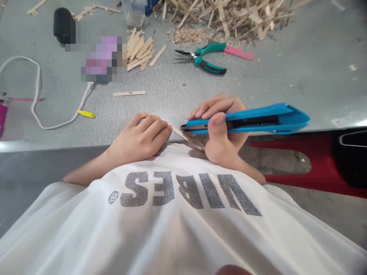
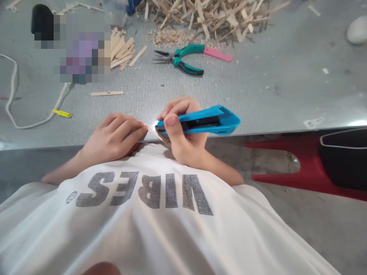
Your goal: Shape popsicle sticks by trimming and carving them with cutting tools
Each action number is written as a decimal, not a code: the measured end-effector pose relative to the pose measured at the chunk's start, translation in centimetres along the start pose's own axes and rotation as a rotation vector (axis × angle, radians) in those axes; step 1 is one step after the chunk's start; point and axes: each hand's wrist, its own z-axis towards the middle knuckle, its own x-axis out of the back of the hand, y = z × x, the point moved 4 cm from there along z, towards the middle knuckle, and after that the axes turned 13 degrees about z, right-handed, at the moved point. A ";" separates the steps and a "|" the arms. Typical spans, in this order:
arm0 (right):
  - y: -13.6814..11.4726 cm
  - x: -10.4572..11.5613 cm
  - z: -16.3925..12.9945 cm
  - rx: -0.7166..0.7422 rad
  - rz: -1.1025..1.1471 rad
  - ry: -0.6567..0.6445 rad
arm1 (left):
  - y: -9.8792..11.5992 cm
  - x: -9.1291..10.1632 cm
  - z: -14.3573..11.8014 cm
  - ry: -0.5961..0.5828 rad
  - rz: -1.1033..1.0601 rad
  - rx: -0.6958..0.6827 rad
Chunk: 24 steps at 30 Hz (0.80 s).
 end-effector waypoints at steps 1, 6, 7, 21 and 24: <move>-0.1 -0.7 0.0 0.108 0.052 0.015 | 0.3 0.0 0.1 0.016 0.016 0.001; -0.2 -3.3 0.3 0.162 0.233 0.306 | 1.3 -0.1 0.6 0.101 0.104 0.015; -0.6 -3.5 0.4 0.172 0.240 0.333 | 1.4 -0.1 0.7 0.113 0.109 0.016; -3.6 -3.1 0.0 -0.106 0.502 0.146 | 0.3 -0.1 0.4 0.039 -0.090 0.029; -3.3 -3.3 0.0 -0.124 0.506 0.165 | 0.3 0.0 0.4 0.028 -0.106 0.031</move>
